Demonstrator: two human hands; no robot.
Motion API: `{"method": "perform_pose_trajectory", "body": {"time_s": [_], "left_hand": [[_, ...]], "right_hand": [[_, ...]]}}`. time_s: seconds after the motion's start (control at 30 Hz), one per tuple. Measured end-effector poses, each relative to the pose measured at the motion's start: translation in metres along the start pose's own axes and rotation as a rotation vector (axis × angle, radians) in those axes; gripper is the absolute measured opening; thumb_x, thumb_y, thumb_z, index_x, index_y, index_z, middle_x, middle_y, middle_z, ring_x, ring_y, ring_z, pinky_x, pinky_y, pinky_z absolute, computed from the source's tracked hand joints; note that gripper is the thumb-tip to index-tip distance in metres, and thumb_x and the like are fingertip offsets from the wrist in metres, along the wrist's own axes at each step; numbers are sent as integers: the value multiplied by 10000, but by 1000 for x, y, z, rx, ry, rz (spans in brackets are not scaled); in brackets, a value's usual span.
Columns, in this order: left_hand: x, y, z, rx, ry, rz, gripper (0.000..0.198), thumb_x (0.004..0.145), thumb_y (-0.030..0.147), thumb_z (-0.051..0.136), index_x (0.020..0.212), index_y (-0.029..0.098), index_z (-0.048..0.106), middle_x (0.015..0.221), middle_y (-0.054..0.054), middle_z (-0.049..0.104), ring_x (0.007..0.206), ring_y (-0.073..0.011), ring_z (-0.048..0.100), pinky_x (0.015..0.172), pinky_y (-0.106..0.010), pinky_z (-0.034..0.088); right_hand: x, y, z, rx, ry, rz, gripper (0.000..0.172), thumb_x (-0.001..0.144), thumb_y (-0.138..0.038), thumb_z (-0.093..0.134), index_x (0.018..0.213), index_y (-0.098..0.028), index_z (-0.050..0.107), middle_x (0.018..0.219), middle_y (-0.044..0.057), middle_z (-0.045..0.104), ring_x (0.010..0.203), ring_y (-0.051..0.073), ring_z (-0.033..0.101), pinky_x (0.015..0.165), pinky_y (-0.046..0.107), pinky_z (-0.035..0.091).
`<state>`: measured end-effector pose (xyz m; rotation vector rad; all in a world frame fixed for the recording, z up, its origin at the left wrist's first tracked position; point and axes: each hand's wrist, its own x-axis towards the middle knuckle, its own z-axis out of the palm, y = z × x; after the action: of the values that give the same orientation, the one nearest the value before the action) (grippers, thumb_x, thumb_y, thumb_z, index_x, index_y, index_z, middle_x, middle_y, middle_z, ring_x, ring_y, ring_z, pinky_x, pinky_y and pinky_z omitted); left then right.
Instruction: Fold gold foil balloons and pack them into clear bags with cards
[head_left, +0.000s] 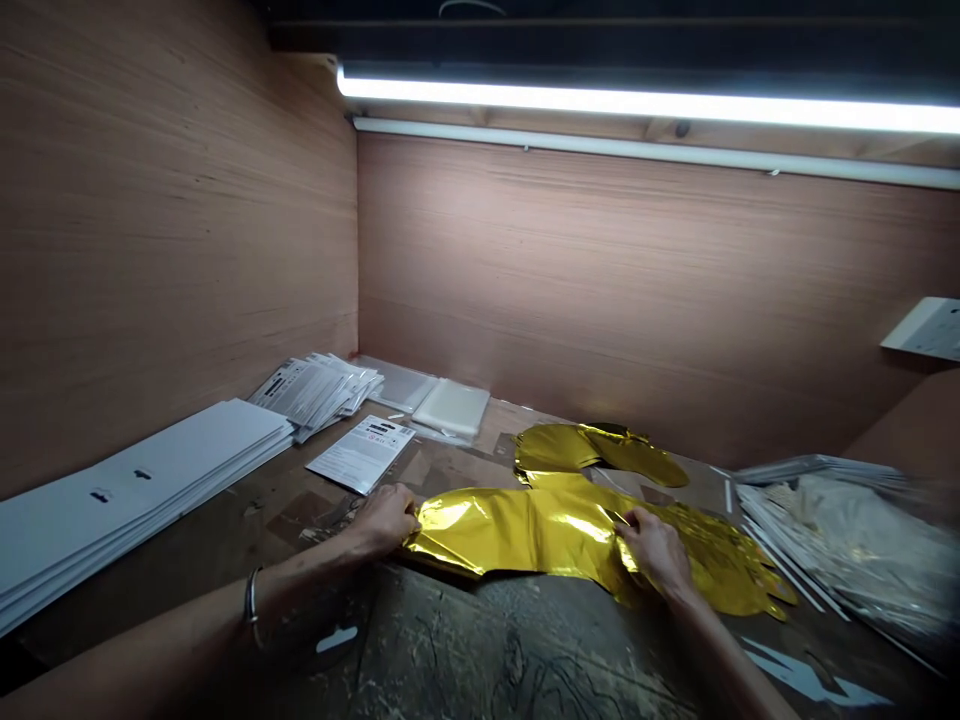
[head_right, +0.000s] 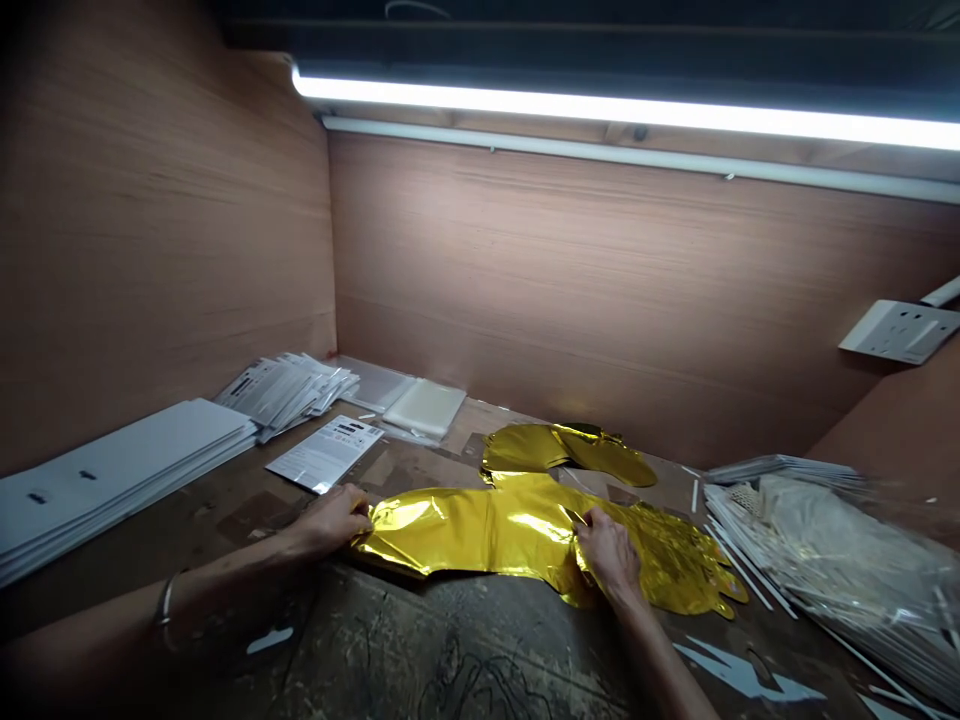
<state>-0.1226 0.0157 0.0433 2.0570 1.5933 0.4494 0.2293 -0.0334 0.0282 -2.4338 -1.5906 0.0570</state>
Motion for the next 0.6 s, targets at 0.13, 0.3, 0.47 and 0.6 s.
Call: {"method": "perform_pose_trajectory", "body": {"time_s": [0.13, 0.3, 0.47, 0.6], "left_hand": [[1, 2, 10, 310, 50, 37, 115, 650, 178, 455, 647, 129, 559, 640, -84, 552, 669, -231, 520, 595, -317, 362], [-17, 24, 20, 485, 234, 351, 397, 793, 365, 330, 1038, 84, 468, 1045, -170, 484, 999, -309, 401, 823, -471, 267], [-32, 36, 33, 431, -193, 913, 813, 653, 661, 289, 1268, 145, 161, 1311, -130, 183, 1190, -302, 116, 942, -480, 77], [-30, 25, 42, 405, -333, 858, 855, 638, 681, 267, 1283, 156, 67, 1324, -147, 93, 1194, -323, 43, 912, -533, 5]], "right_hand": [[-3, -1, 2, -126, 4, 50, 219, 711, -292, 353, 764, -174, 530, 803, 135, 596, 777, 270, 552, 586, 330, 373], [-4, -2, 8, -180, -9, 76, 204, 719, -261, 364, 790, -156, 524, 834, 124, 577, 808, 251, 546, 645, 333, 381], [-8, -4, 0, -158, -3, 139, 255, 713, -306, 391, 861, -144, 521, 907, 129, 549, 896, 260, 505, 704, 339, 374], [-20, 10, -14, -93, 21, 302, 484, 718, -460, 328, 1011, -99, 461, 1028, 188, 490, 931, 310, 477, 667, 390, 385]]}}
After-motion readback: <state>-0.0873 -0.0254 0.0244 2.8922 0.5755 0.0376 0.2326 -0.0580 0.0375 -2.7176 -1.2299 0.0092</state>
